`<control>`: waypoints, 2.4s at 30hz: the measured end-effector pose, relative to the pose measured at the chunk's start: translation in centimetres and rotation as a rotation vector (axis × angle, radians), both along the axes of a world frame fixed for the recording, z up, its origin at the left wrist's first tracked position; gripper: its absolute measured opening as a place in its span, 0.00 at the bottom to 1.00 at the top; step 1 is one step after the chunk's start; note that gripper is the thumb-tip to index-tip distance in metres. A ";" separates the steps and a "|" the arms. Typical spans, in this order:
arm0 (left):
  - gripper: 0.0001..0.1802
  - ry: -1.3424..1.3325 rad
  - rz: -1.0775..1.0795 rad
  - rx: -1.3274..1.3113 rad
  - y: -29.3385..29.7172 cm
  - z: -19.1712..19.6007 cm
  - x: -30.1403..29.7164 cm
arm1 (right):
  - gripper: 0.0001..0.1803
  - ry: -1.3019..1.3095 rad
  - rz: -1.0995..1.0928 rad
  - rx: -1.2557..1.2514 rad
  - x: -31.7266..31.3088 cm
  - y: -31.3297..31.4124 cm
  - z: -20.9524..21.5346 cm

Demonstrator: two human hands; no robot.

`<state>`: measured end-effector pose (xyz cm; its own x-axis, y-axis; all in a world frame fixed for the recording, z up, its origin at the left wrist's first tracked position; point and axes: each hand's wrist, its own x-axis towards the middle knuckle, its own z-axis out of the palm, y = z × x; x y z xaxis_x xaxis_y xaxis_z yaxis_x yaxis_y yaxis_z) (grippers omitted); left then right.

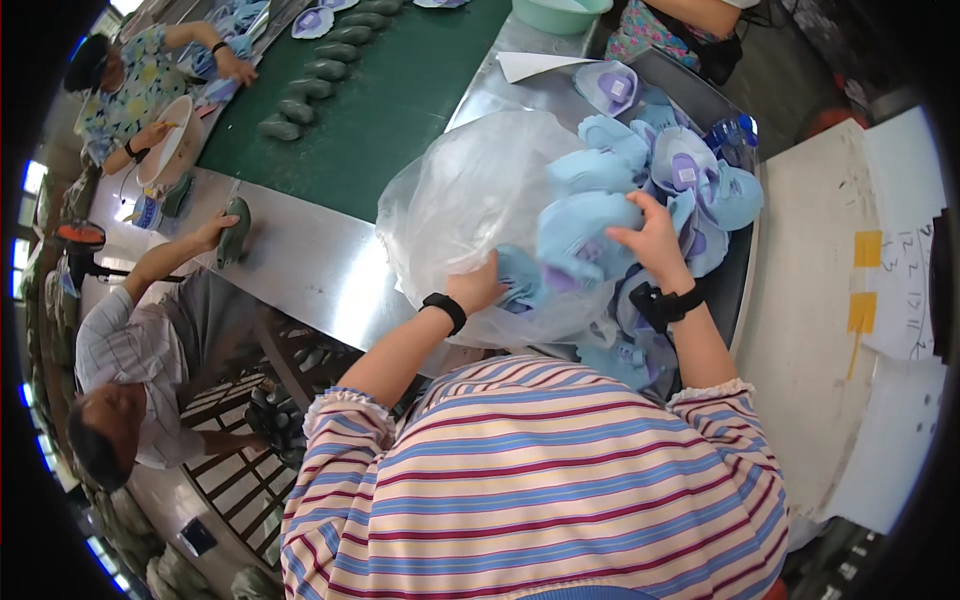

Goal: The person repeatedly picks up light blue slippers from a metal tray and places them into a large white plastic bag. The person occasionally adjusts the bag and the slippers inside to fit more items.

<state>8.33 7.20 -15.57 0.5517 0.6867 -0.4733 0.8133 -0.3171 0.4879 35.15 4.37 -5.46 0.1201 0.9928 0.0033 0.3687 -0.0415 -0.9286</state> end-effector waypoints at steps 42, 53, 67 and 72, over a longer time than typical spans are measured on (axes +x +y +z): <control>0.29 -1.035 0.573 -0.377 5.0 7.8 -4.7 | 0.23 -0.104 -0.267 -0.015 2.2 -2.2 -1.8; 0.11 -0.819 0.358 -0.099 5.2 11.1 -4.7 | 0.27 0.465 0.501 -0.266 -2.4 3.2 4.3; 0.10 -0.849 0.198 0.478 6.0 16.1 -8.3 | 0.25 0.278 0.639 0.300 -4.9 5.6 6.7; 0.14 -1.207 0.311 -0.227 3.1 13.7 -5.9 | 0.25 0.118 0.621 0.222 -10.0 6.3 6.3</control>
<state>2.47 10.33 -1.88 0.5440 0.8339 0.0931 -0.1604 -0.0056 0.9870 25.19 10.71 0.84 -0.4609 0.8550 0.2377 0.1582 0.3427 -0.9260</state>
